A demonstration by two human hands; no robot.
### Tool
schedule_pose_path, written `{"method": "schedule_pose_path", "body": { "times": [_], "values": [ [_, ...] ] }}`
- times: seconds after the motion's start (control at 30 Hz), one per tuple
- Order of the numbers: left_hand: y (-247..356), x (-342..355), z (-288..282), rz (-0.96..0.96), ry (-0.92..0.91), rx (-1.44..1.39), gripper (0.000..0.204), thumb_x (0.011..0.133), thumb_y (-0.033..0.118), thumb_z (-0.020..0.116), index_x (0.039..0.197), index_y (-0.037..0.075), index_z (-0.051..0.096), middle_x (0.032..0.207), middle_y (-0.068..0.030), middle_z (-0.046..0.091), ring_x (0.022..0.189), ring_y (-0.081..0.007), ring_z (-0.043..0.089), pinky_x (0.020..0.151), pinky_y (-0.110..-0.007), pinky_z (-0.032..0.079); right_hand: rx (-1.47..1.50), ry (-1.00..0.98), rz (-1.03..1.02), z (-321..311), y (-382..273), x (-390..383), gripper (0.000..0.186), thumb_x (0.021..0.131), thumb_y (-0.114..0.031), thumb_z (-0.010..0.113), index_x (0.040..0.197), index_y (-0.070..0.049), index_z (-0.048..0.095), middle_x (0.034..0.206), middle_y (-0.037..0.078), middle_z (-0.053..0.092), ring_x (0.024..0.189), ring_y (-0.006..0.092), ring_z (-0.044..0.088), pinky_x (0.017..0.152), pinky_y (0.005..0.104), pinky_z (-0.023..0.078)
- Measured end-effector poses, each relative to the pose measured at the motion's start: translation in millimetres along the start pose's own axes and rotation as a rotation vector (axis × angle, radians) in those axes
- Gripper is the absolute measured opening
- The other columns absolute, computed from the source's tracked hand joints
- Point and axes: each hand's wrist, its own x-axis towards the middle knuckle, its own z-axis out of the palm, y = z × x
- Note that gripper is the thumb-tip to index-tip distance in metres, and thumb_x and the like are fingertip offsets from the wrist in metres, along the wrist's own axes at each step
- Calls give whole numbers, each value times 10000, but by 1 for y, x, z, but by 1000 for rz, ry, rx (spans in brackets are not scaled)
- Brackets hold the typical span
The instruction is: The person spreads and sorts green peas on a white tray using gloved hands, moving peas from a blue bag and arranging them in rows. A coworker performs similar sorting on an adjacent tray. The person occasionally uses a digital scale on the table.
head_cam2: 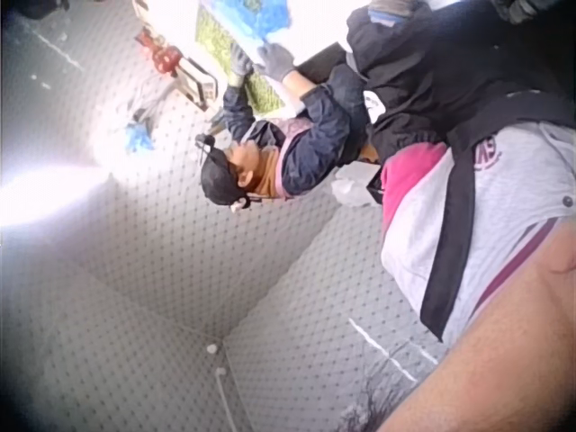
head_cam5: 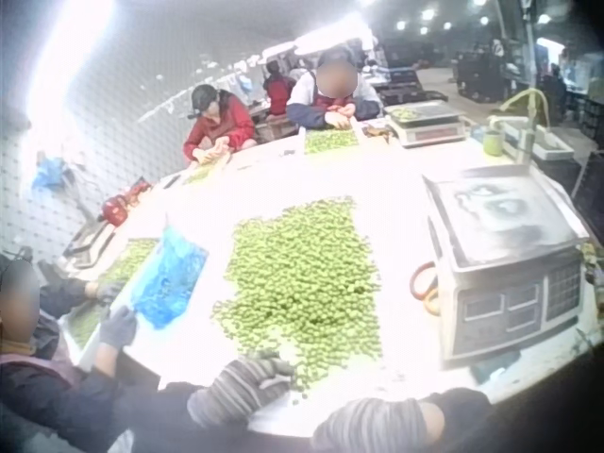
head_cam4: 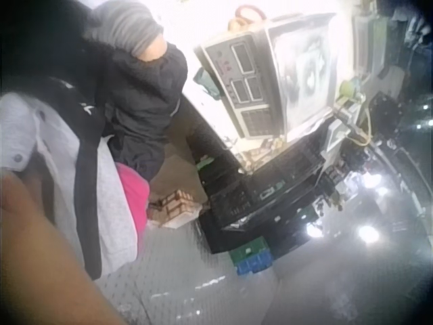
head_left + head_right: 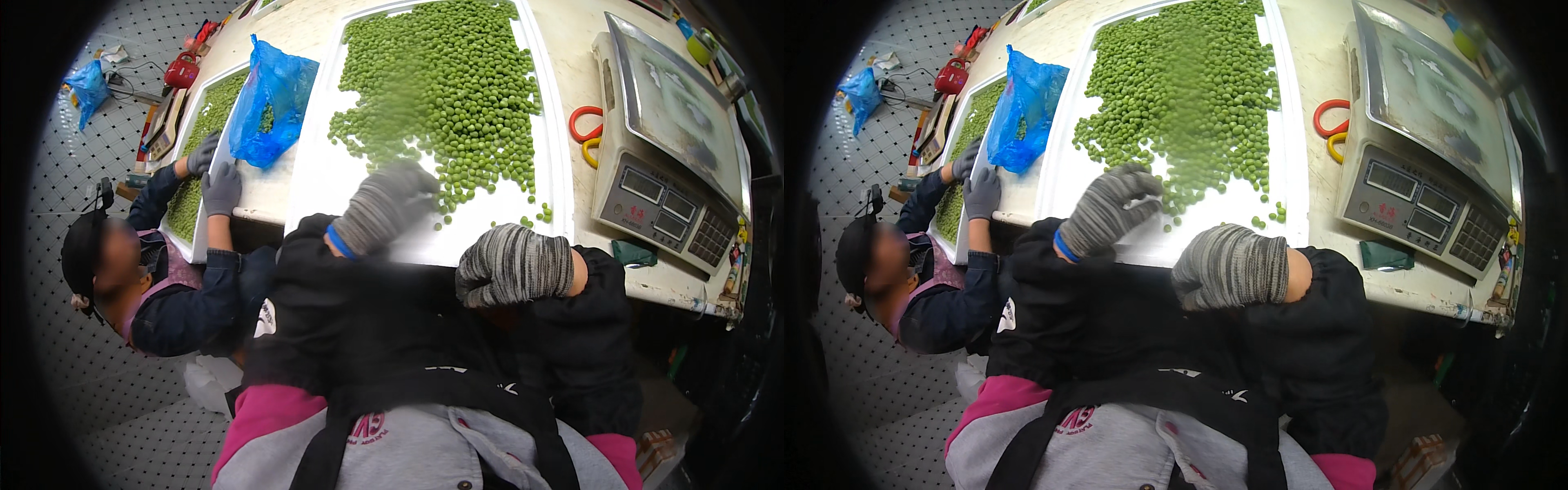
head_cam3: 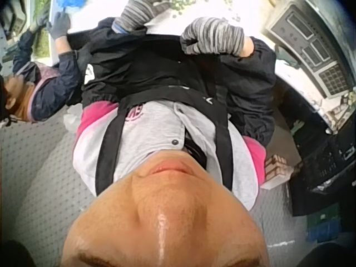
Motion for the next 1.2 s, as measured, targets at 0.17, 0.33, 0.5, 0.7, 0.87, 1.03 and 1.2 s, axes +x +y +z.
{"method": "schedule_pose_path", "body": {
  "times": [0.17,0.33,0.5,0.7,0.87,1.03,1.2],
  "values": [
    [13,11,13,68,-124,201,212,710,148,674,908,76,647,931,-122,588,845,-310,568,727,-380,472,-8,-4,-30,1,1,0,150,722,-236,632,785,-105,668,716,105,628,701,293,606,664,363,473],
    [16,15,3,154,-196,203,153,729,140,673,858,69,633,878,-105,583,806,-289,567,713,-371,469,-4,-19,4,0,1,0,175,738,-258,640,795,-93,655,734,93,625,721,285,599,655,359,461],
    [9,40,-6,28,-51,199,302,760,108,666,1041,39,579,1108,-154,540,984,-299,544,824,-369,460,22,19,-22,-1,2,-1,172,733,-251,625,783,-91,665,697,112,619,680,286,600,635,363,466],
    [9,68,6,128,-77,601,548,756,201,644,1247,47,455,1323,-216,381,1201,-361,398,975,-409,367,17,18,-73,-1,6,-1,187,759,-269,629,807,-90,655,743,95,629,730,283,606,665,354,468],
    [30,53,-13,89,-632,421,457,792,226,624,1200,57,507,1337,-204,379,1232,-357,369,994,-409,355,-45,41,-86,0,6,-2,181,762,-264,620,805,-92,656,759,100,628,744,292,600,674,363,465],
    [24,71,-36,-46,-468,219,293,782,136,650,1067,85,599,1128,-129,569,1034,-289,553,878,-352,453,5,24,-42,0,5,-2,175,754,-257,622,802,-92,656,766,102,629,743,290,599,674,360,464],
    [7,122,-3,100,-69,342,201,756,135,642,956,115,654,987,-93,601,920,-285,575,817,-363,475,20,37,-55,1,7,-2,166,747,-240,626,806,-87,658,756,96,634,739,274,606,669,347,463]
  ]
}}
